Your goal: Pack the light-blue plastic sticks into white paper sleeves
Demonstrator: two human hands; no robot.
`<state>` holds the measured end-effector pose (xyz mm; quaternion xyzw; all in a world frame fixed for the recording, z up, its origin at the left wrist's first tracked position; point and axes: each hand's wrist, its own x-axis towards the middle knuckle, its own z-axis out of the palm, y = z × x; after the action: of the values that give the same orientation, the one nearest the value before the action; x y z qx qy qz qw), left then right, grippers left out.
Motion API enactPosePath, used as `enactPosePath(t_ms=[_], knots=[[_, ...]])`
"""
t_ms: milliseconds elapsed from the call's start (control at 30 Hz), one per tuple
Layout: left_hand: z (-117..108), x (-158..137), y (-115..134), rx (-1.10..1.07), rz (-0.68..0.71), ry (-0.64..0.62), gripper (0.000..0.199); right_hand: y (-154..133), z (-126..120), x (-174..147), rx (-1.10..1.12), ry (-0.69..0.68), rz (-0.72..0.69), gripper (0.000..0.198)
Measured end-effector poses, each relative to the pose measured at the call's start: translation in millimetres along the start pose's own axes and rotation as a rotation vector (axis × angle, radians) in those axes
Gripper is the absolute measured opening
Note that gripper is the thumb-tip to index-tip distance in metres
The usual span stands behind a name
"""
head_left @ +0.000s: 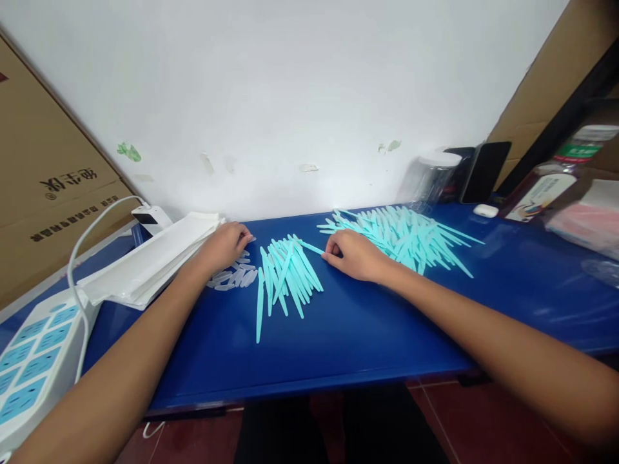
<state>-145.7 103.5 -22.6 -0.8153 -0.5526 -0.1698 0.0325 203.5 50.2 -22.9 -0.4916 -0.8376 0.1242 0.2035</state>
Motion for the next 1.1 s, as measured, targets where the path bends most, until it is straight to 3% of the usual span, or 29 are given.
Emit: enactPosePath(t_ms=[100,200,300,433,633,933,1100], knots=[[-2,-1,12,-0.112,-0.013,0.039,0.027,5,-4,1,-0.013,-0.012,0.082,0.024],[-6,-3,27,-0.304,-0.068,0.056,0.026,11,-8,3,0.012,0.091,0.123,0.017],[-8,-4,40,-0.551,-0.088,0.038,0.033,11,-13,5,0.183,0.189,0.163,0.009],[-6,-4,48,-0.800,-0.077,-0.007,0.043,6,-15,6,0.393,0.199,0.123,0.012],[-7,-5,52,-0.815,-0.060,-0.018,0.051,5,-13,7,0.467,0.184,0.070,0.016],[-15,-7,60,-0.741,-0.059,0.062,0.042,3,-19,7,0.472,0.171,0.114,0.014],[-13,-7,56,-0.817,-0.106,0.124,0.040,4,-18,7,0.473,0.160,0.094,0.014]])
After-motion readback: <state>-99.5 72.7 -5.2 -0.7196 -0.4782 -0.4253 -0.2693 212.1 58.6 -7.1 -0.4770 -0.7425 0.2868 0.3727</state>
